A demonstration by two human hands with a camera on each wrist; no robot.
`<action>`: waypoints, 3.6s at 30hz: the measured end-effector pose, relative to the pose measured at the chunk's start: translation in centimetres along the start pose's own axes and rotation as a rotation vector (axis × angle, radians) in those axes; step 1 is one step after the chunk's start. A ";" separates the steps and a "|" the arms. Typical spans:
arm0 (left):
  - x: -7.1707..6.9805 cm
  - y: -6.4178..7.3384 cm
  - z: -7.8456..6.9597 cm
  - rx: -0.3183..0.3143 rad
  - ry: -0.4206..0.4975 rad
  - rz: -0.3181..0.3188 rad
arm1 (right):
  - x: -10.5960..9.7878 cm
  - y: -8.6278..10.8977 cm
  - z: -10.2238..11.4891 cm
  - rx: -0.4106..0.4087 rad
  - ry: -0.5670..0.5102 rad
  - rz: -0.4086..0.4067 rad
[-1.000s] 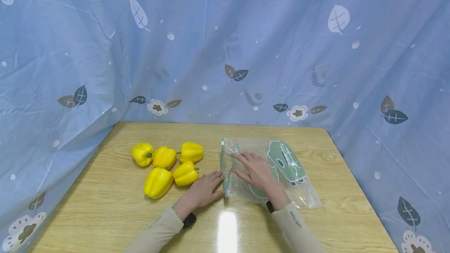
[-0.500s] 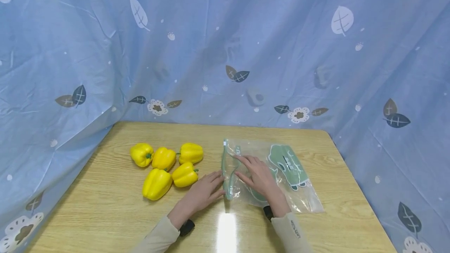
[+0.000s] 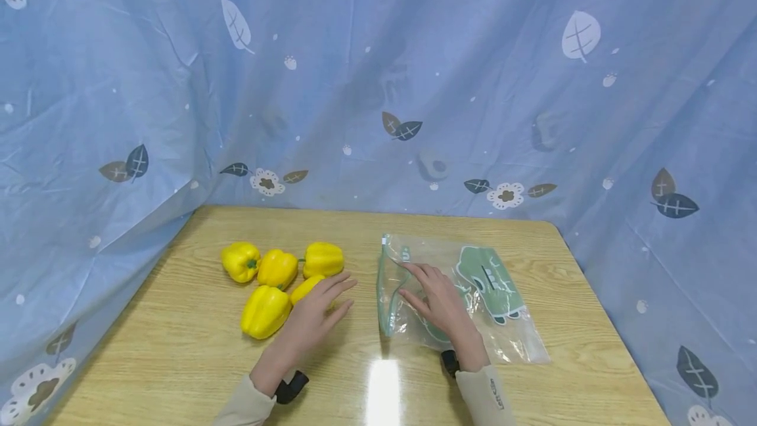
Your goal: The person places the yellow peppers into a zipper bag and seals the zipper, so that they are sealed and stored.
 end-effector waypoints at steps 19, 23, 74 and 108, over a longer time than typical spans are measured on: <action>-7.3 1.9 10.3 -0.217 -0.054 -0.119 | 0.6 -0.2 -0.4 0.022 -0.018 -0.020; -8.0 2.6 12.8 -0.255 -0.040 -0.112 | 0.6 -0.2 -0.3 0.045 -0.016 -0.004; -10.7 6.0 19.2 -0.525 0.069 -0.144 | 0.7 0.6 0.3 0.025 -0.019 0.000; -4.1 0.1 6.3 -0.248 0.191 -0.011 | 0.4 0.6 0.4 0.003 -0.031 -0.021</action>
Point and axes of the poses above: each hand's wrist, its own y-axis away from the middle knuckle, its own x-axis out of the palm, z = x × y, the point moved 8 cm from there along -y, towards the middle knuckle, and after that the axes turned 4 degrees about -y, right-handed, at the moved point
